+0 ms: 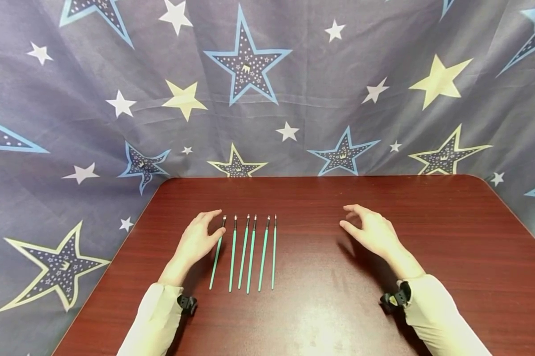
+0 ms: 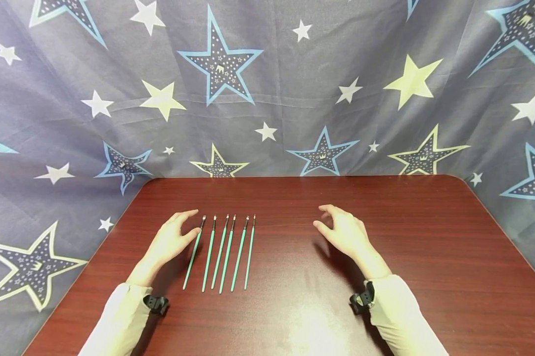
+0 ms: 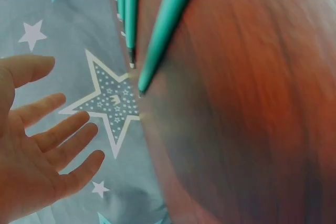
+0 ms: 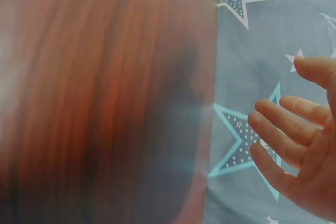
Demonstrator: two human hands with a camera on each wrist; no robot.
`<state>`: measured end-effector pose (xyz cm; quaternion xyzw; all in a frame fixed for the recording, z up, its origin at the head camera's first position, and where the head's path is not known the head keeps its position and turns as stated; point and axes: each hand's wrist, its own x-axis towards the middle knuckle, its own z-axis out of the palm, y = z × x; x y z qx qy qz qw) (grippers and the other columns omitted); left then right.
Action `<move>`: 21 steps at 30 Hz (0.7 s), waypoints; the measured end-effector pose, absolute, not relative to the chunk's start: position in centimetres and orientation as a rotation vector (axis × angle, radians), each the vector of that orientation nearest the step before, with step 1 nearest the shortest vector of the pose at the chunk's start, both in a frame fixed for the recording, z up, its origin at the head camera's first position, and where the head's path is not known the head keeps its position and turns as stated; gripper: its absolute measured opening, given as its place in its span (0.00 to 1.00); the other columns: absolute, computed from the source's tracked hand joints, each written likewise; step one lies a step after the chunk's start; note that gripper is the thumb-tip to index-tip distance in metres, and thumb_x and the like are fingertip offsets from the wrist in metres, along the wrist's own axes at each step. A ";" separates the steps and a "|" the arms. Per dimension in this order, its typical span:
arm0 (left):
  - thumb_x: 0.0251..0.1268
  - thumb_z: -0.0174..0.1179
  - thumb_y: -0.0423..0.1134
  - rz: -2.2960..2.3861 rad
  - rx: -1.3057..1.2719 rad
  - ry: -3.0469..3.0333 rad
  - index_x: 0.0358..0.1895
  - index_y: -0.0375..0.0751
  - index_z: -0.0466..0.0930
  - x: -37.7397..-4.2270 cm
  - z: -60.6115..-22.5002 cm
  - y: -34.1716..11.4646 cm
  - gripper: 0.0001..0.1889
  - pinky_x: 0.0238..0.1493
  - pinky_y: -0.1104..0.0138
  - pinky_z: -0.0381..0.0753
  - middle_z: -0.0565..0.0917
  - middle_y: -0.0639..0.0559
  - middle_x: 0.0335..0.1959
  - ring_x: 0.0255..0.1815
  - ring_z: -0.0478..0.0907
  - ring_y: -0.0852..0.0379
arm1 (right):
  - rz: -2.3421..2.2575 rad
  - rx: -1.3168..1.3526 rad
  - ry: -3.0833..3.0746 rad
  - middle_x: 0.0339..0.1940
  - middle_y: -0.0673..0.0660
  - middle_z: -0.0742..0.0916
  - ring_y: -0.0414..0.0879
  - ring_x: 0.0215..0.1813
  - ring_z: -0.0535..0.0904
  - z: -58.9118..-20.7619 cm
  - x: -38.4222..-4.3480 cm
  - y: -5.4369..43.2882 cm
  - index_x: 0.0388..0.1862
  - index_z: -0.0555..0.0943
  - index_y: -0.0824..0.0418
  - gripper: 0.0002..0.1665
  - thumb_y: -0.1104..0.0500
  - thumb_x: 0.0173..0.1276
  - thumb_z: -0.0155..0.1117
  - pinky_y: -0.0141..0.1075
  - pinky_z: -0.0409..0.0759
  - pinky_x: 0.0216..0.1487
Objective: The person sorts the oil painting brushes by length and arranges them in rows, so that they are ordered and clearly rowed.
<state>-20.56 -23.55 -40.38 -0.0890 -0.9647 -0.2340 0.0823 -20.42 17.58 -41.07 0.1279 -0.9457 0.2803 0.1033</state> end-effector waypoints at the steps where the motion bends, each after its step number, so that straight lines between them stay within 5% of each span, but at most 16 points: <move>1: 0.58 0.59 0.44 -0.719 -0.260 -2.877 0.63 0.45 0.67 -20.6 -40.3 -23.5 0.27 0.55 0.48 0.68 0.72 0.42 0.57 0.58 0.68 0.43 | 0.839 0.374 -2.785 0.39 0.51 0.86 0.49 0.42 0.81 -41.1 -20.5 17.3 0.55 0.74 0.55 0.25 0.45 0.61 0.59 0.49 0.76 0.39; 12: 0.55 0.61 0.39 -0.866 -0.104 -2.849 0.58 0.40 0.71 -20.5 -40.4 -23.2 0.25 0.45 0.53 0.75 0.77 0.41 0.48 0.47 0.76 0.45 | 1.140 0.358 -2.583 0.32 0.56 0.86 0.48 0.33 0.82 -41.8 -20.7 14.5 0.48 0.77 0.61 0.18 0.56 0.59 0.63 0.44 0.78 0.38; 21: 0.55 0.61 0.37 -1.022 0.010 -2.882 0.57 0.36 0.71 -20.5 -40.8 -23.3 0.24 0.39 0.59 0.78 0.80 0.41 0.43 0.41 0.78 0.49 | 1.279 0.303 -2.606 0.32 0.55 0.85 0.46 0.32 0.81 -42.0 -20.6 12.3 0.47 0.77 0.59 0.17 0.56 0.59 0.64 0.39 0.78 0.36</move>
